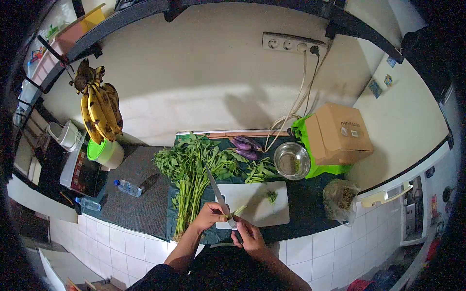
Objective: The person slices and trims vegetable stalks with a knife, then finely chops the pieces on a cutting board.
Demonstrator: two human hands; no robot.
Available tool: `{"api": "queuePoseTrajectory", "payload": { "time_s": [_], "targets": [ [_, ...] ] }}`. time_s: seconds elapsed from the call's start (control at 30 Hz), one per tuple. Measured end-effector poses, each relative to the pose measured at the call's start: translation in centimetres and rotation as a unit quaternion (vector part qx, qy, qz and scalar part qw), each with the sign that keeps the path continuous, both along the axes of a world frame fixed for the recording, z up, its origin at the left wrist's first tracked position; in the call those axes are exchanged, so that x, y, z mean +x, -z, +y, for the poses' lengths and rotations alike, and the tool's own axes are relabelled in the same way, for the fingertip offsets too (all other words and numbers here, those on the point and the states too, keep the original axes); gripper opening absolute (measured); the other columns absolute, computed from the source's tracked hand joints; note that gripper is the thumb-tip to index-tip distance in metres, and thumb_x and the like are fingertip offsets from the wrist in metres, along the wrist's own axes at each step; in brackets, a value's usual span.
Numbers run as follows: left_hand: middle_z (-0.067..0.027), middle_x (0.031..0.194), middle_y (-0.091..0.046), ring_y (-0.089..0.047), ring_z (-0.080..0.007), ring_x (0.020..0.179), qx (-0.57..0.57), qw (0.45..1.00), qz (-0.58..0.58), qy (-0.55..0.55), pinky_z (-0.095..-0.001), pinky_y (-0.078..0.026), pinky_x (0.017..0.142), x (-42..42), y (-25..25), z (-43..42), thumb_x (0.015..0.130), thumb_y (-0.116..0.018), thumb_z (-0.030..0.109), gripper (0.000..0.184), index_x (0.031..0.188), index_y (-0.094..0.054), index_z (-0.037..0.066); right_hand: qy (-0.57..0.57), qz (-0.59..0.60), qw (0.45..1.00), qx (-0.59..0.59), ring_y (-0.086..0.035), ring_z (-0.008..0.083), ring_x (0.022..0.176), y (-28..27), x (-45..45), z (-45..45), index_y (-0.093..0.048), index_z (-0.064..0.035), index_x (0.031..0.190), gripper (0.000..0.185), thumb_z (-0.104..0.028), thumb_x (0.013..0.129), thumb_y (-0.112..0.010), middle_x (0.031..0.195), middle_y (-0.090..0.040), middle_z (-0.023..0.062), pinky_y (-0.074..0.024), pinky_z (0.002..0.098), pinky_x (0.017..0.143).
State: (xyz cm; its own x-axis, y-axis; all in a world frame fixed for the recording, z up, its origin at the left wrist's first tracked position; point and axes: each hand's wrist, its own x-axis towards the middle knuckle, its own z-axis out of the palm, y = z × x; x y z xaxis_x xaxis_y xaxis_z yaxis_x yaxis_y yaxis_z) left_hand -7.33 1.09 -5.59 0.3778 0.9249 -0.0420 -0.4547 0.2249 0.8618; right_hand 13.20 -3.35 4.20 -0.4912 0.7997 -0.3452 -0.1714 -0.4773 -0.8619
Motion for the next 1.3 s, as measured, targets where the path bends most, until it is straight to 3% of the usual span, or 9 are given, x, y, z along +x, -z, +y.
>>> {"api": "queuePoseTrajectory", "payload": {
  "time_s": [0.57,0.73,1.3],
  "targets": [
    [-0.0031,0.08,-0.07,-0.063,-0.0101,0.073,0.005,1.0,0.024,-0.002,-0.0264,-0.051,0.071,-0.3,0.3,-0.1,0.075,-0.083,0.011,0.017,0.08,-0.07,0.002,-0.015,-0.027,0.999,0.016,-0.041,0.0105,0.053,-0.6,-0.2,0.2,-0.044,-0.004,0.138,0.04,-0.027,0.107,-0.032,0.068,-0.048,0.0028,-0.0362,0.0261,0.051],
    [-0.003,0.081,-0.07,-0.063,-0.0106,0.074,-0.002,1.0,0.021,0.011,-0.0268,-0.051,0.073,-0.6,0.2,0.0,0.074,-0.084,0.011,0.018,0.081,-0.07,0.002,-0.01,-0.027,1.0,-0.002,-0.044,0.0084,0.054,-1.0,-0.2,0.1,-0.051,-0.0055,0.134,0.04,-0.03,0.107,-0.037,0.069,-0.05,0.001,-0.0381,0.0249,0.051],
    [-0.0025,0.084,-0.071,-0.063,-0.0103,0.078,-0.016,0.999,0.015,0.036,-0.0278,-0.051,0.076,-0.8,-0.2,-0.1,0.072,-0.085,0.008,0.019,0.084,-0.071,0.003,-0.019,-0.018,1.0,-0.018,-0.044,0.0074,0.056,-0.3,0.0,0.0,-0.051,-0.0063,0.132,0.036,-0.029,0.106,-0.039,0.069,-0.05,-0.0009,-0.0372,0.0239,0.051]
  ]
}}
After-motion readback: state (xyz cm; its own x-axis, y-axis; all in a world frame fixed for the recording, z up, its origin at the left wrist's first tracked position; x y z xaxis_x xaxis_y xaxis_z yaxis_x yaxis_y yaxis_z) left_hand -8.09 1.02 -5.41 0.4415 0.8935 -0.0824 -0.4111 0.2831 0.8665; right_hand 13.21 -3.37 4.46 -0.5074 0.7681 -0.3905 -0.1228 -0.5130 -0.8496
